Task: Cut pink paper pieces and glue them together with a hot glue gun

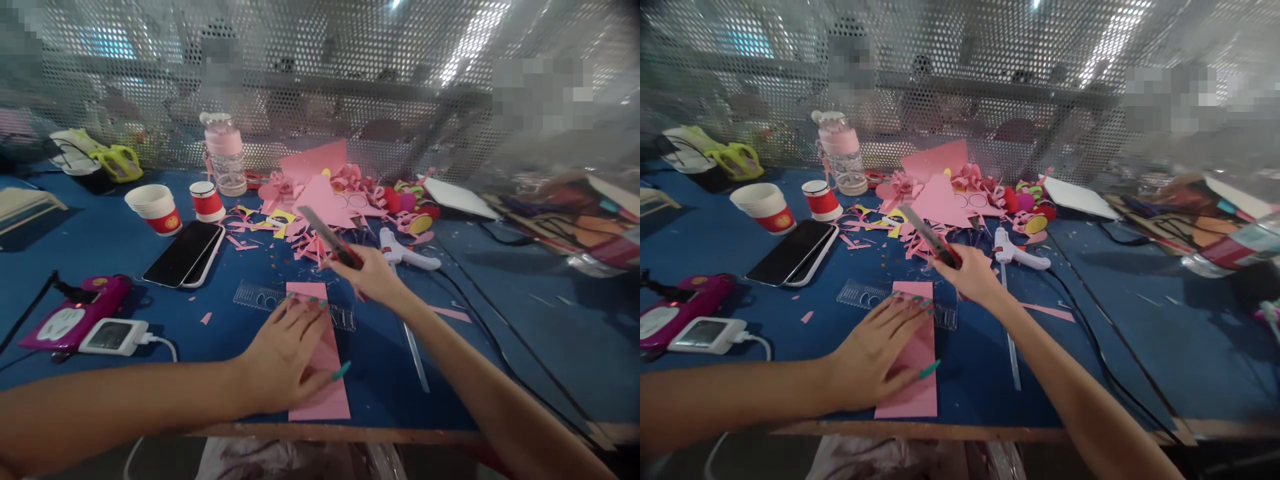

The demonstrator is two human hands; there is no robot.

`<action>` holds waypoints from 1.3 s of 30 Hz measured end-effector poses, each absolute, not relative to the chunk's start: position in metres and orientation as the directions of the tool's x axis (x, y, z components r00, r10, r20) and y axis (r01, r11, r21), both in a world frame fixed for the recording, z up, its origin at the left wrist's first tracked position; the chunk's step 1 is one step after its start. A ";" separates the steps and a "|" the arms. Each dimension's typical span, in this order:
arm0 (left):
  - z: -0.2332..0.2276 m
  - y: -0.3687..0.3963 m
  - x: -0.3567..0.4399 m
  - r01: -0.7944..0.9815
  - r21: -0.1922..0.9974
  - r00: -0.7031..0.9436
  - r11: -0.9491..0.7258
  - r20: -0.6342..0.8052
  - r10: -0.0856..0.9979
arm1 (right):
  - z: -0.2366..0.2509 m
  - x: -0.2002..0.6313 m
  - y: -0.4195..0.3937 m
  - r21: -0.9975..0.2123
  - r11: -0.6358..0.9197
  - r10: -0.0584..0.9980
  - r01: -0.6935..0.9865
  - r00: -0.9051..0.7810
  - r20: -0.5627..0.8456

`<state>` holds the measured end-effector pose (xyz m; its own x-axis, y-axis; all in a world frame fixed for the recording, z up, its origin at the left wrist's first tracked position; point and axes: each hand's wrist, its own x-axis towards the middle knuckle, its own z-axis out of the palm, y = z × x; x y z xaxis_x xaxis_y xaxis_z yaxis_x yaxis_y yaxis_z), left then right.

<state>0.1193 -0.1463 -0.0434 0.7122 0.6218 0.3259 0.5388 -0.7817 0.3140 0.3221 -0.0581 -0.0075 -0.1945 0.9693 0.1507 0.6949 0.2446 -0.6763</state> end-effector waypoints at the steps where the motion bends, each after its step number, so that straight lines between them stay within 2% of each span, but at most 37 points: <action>1: -0.044 -0.152 0.119 0.553 0.315 0.730 -0.771 0.262 0.631 | -0.011 0.322 -0.059 -0.644 0.265 0.964 0.718 -0.219 0.153; 4: -0.047 -0.162 0.118 0.563 0.307 0.776 -0.767 0.122 0.619 | -0.017 0.323 -0.061 -0.610 0.283 0.958 0.740 -0.254 0.136; 13: -0.039 -0.173 0.116 0.599 0.303 0.789 -0.741 -0.066 0.611 | -0.009 0.327 -0.071 -0.696 0.167 0.961 0.698 -0.272 -0.042; 18: -0.041 -0.169 0.115 0.617 0.276 0.768 -0.737 -0.007 0.640 | -0.010 0.326 -0.074 -0.723 0.121 0.955 0.680 -0.280 -0.103; 26: -0.043 -0.150 0.119 0.606 0.291 0.769 -0.740 0.022 0.639 | -0.014 0.327 -0.072 -0.716 0.180 0.968 0.674 -0.249 0.008; 31: -0.046 -0.148 0.117 0.511 0.292 0.826 -0.808 0.092 0.556 | -0.019 0.330 -0.071 -0.800 0.040 0.986 0.599 -0.154 -0.065; 36: -0.045 -0.132 0.116 0.310 0.329 0.918 -0.892 0.142 0.371 | -0.021 0.332 -0.069 -0.845 0.019 0.996 0.535 -0.088 -0.033; 39: -0.039 -0.119 0.114 0.240 0.342 0.948 -0.909 0.119 0.295 | -0.021 0.333 -0.068 -0.868 -0.008 0.995 0.496 -0.080 -0.055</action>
<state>0.1139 -0.1193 -0.0391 0.9482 0.2947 0.1186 0.2396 -0.9087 0.3419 0.3330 -0.0676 -0.0206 -0.0801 0.9953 -0.0553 0.4960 -0.0083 -0.8683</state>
